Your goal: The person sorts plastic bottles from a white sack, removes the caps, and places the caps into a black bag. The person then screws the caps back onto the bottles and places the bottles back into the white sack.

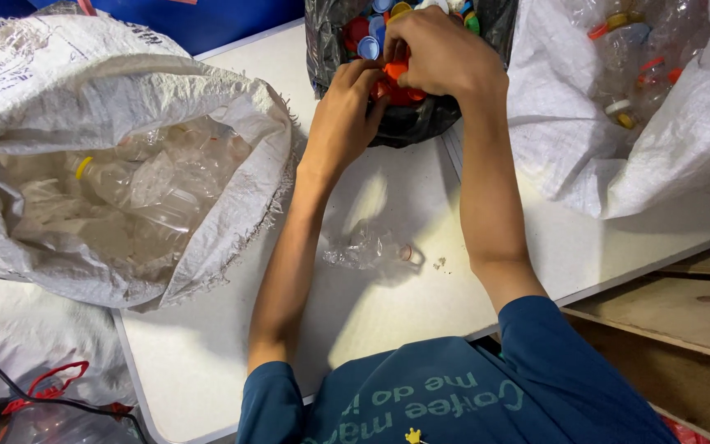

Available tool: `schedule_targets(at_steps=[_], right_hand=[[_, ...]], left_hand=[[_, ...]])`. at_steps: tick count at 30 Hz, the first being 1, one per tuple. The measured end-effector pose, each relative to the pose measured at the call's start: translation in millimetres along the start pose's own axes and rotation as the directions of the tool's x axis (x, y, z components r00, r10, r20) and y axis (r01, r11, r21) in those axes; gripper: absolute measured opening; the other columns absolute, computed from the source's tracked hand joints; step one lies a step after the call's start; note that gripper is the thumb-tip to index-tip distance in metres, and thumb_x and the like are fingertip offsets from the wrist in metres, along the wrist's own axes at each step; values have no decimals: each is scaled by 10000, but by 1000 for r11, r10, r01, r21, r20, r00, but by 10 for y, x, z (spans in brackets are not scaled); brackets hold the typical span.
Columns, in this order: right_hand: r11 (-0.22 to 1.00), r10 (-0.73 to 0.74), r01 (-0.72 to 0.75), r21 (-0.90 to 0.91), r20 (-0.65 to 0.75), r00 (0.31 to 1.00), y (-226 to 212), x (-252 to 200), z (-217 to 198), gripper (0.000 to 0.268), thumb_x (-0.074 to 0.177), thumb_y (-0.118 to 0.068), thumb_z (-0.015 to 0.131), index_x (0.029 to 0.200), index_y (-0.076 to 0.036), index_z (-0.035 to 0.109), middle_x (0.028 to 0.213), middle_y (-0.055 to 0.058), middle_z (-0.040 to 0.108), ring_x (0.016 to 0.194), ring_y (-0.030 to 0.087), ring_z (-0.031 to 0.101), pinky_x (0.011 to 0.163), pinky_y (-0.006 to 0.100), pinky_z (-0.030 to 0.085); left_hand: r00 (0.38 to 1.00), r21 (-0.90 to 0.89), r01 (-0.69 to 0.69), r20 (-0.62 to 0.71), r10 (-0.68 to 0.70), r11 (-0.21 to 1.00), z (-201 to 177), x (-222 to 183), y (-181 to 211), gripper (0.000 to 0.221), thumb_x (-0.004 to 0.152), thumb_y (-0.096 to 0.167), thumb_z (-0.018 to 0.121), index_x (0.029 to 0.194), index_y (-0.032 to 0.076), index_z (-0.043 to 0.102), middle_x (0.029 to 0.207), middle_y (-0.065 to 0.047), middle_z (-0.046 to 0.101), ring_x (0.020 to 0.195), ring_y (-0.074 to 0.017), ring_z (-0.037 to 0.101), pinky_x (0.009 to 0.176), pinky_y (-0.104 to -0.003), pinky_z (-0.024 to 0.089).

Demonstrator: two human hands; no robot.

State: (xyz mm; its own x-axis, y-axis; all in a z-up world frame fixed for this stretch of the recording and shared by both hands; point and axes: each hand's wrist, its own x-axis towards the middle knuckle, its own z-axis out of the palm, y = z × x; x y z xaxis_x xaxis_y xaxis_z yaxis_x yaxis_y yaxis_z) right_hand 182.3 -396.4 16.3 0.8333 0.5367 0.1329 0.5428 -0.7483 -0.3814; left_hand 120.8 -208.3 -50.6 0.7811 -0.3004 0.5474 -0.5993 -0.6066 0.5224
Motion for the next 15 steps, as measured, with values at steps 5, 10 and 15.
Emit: schedule_targets(at_steps=[5, 10, 15], right_hand=[[998, -34, 35, 55, -22, 999, 43, 17, 83, 361, 733, 26, 818, 1083, -19, 740, 1071, 158, 726, 994, 324, 700, 861, 420, 559], [990, -138, 140, 16, -102, 985, 37, -25, 45, 374, 706, 75, 799, 1068, 1, 740, 1093, 161, 721, 1044, 342, 678, 878, 424, 543], [986, -164, 164, -9, -136, 977, -88, -109, -115, 296, 776, 88, 717, 1061, 10, 737, 1081, 164, 710, 1069, 353, 657, 907, 435, 526]], left_hand=[[1000, -13, -11, 0, 11, 1000, -28, -4, 19, 348, 910, 57, 734, 1233, -19, 632, 1266, -140, 626, 1202, -357, 585, 979, -424, 535], [998, -29, -54, -43, 52, 998, -96, 14, 73, 310, 922, 60, 744, 1208, -15, 650, 1270, -134, 624, 1212, -341, 581, 1006, -425, 530], [955, -150, 115, 289, -68, 982, -459, 7, 456, 201, 917, 153, 796, 961, 9, 663, 1028, -152, 698, 923, -338, 708, 833, -424, 569]])
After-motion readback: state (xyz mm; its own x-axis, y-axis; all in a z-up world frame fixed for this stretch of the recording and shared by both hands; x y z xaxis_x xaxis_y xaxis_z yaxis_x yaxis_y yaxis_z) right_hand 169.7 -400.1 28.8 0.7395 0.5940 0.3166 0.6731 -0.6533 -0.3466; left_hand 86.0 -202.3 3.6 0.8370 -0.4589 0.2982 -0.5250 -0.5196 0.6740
